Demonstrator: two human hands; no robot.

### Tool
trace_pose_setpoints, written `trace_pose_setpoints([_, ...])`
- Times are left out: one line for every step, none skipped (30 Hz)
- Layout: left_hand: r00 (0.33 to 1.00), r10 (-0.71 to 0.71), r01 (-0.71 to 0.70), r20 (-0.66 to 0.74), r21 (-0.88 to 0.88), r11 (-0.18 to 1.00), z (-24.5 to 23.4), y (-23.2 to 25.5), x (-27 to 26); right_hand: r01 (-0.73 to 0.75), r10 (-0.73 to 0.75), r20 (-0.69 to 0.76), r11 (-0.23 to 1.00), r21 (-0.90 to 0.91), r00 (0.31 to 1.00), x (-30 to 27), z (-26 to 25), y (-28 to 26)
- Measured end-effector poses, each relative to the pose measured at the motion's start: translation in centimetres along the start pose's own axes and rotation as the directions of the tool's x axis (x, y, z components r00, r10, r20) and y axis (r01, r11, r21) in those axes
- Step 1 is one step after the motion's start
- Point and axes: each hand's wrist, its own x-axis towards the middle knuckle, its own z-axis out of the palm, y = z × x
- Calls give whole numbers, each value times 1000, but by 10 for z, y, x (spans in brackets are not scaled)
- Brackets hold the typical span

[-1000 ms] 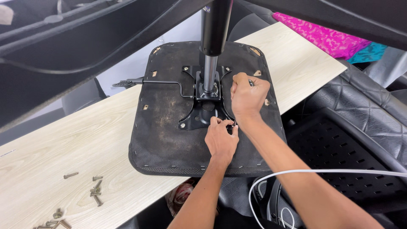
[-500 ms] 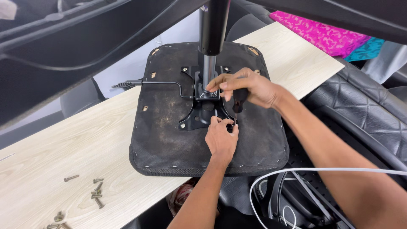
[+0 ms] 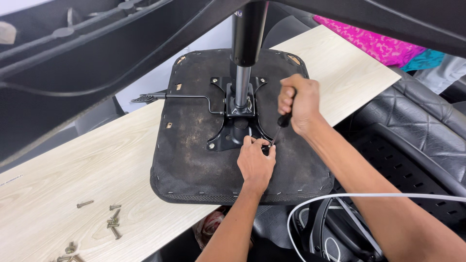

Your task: The person uses a screwdriver to tighten screws on the underside of an office chair seat, securing the seat to its central gas lift column. The person works on multiple screws around the central mounting plate.

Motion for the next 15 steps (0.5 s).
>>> trace_pose_setpoints([1000, -3, 3, 2, -3, 1000, 0, 0, 0, 7, -6, -43, 999, 36, 999, -1, -5, -2])
trace_pose_setpoints([1000, -1, 1, -6, -5, 1000, 0, 0, 0, 16, -9, -85, 997, 72, 996, -1, -11, -5])
trace_pose_setpoints([1000, 3, -3, -9, -10, 1000, 0, 0, -1, 11, -10, -9, 994, 112, 1000, -4, -19, -7])
trace_pose_setpoints([1000, 7, -7, -13, -14, 1000, 1, 0, -1, 2, -13, 67, 988, 152, 998, -7, -29, -8])
trace_pose_setpoints([1000, 13, -14, -22, -13, 1000, 1, -1, -1, -8, -19, 141, 982, 191, 990, -9, -35, -9])
trace_pose_setpoints([999, 20, -20, -31, -12, 1000, 2, -1, -1, -16, -21, 219, 986, 166, 976, -9, -40, -9])
trace_pose_setpoints([999, 25, -26, -41, -11, 1000, 3, -1, -1, -23, -20, 296, 990, 141, 955, -10, -43, -9])
trace_pose_setpoints([998, 37, -37, -54, -7, 999, 4, -2, -1, -27, -17, 372, 993, 115, 928, -10, -45, -9])
trace_pose_setpoints([996, 46, -46, -70, -3, 999, 5, -2, -1, -22, -15, 425, 996, 81, 905, -8, -42, -8])
trace_pose_setpoints([995, 55, -55, -86, 2, 998, 6, -3, -1, -14, -10, 476, 999, 48, 879, -4, -36, -6])
trace_pose_setpoints([996, 46, -47, -78, -8, 999, 6, -3, -2, -6, -4, 530, 1000, 17, 848, 0, -29, -4])
trace_pose_setpoints([997, 38, -39, -69, -18, 999, 7, -3, -2, -5, 12, 532, 1000, -15, 847, 4, -22, -4])
trace_pose_setpoints([998, 26, -28, -64, -27, 999, 6, -3, -3, -4, 28, 537, 999, -46, 843, 7, -14, -3])
trace_pose_setpoints([997, 22, -24, -79, -28, 999, 7, -4, -3, -4, 45, 542, 997, -77, 839, 10, -7, -4])
trace_pose_setpoints([996, 18, -21, -90, -30, 999, 8, -3, -3, -19, 58, 541, 997, -78, 839, 12, -4, -5])
